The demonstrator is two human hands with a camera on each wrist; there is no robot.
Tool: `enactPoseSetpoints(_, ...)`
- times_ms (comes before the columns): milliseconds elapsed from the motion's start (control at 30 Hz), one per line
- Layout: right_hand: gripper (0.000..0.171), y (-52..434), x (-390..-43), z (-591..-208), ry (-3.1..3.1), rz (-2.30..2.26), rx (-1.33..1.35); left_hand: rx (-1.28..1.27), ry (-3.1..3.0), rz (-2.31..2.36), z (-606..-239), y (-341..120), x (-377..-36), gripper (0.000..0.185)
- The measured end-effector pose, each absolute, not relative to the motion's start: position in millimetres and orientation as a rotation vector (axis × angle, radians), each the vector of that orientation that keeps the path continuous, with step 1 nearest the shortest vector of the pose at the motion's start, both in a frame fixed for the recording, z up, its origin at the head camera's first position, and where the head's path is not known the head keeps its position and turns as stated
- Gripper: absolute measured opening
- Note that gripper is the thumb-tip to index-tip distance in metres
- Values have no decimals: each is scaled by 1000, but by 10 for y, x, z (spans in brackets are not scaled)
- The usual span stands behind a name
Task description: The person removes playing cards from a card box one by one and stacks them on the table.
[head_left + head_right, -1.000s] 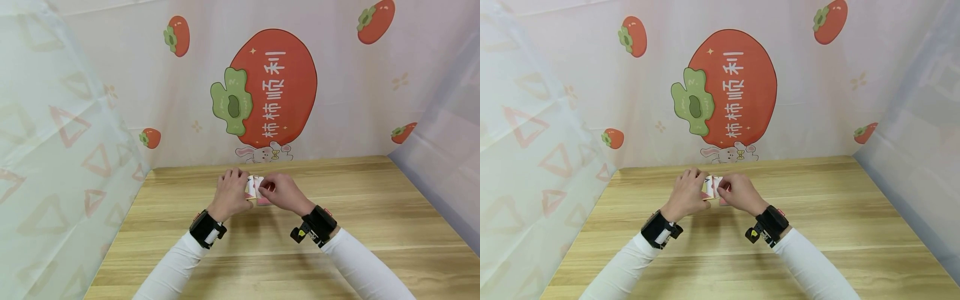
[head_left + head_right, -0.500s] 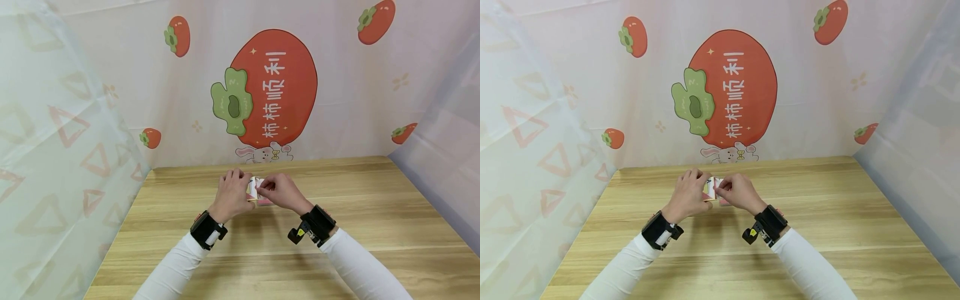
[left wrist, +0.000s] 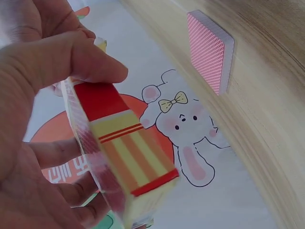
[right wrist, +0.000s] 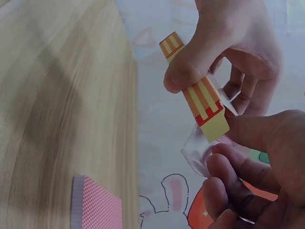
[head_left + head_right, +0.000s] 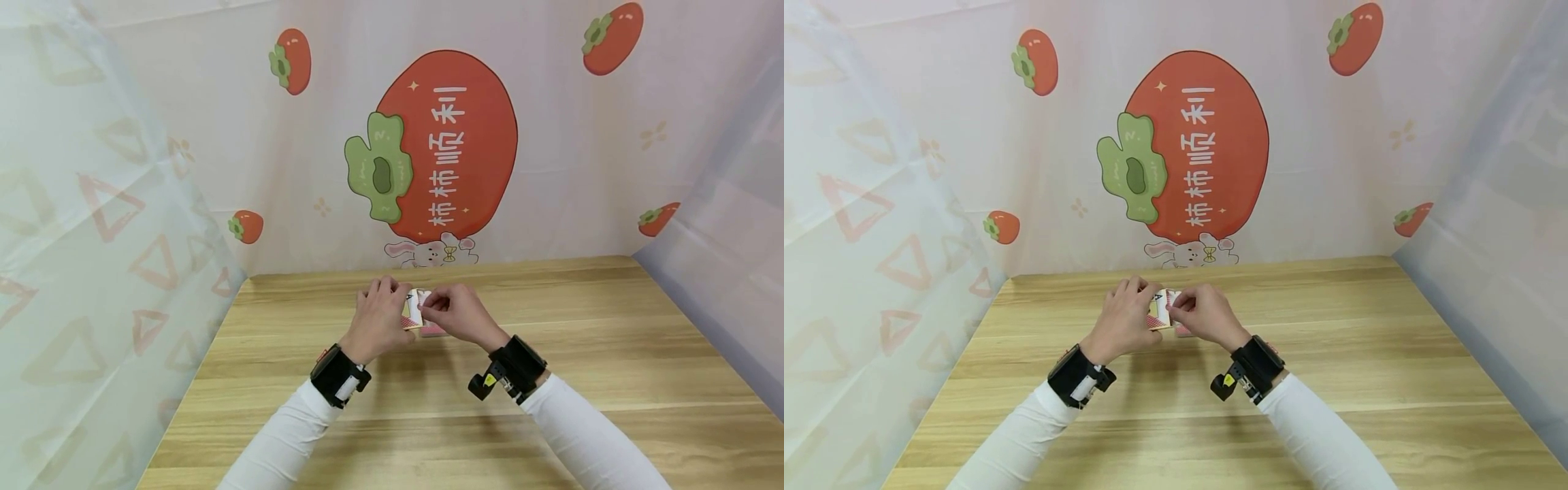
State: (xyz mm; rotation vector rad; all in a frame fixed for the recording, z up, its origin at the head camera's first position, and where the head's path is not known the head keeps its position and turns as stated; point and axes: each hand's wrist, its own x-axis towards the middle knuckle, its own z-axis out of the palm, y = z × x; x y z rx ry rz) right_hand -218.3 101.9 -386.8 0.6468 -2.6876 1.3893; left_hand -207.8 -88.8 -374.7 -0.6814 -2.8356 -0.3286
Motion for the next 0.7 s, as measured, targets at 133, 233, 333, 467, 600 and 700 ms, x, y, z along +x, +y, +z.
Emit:
enactPoseSetpoints(133, 9, 994, -2183, -3879, -2691, 1390, 586, -681, -2835, -347, -3739, -877, -2082, 75)
enactPoseSetpoints(233, 12, 971, -2190, -3895, -2688, 1386, 544, -678, -2838, -344, -3733, -868, -2083, 76)
enactPoseSetpoints(333, 14, 956, -2196, -3907, -2686, 1373, 511, -678, -2834, -347, -3733, -859, -2086, 73)
enactPoseSetpoints(467, 15, 942, -2200, -3907, -2689, 1356, 480, -682, -2825, -355, -3734, -864, -2087, 71)
enactPoseSetpoints(600, 14, 945, -2202, -3905, -2693, 1353, 469, -690, -2832, -363, -3737, -881, -2087, 72)
enactPoseSetpoints(700, 13, 949, -2202, -3906, -2695, 1365, 473, -696, -2842, -364, -3750, -897, -2093, 72)
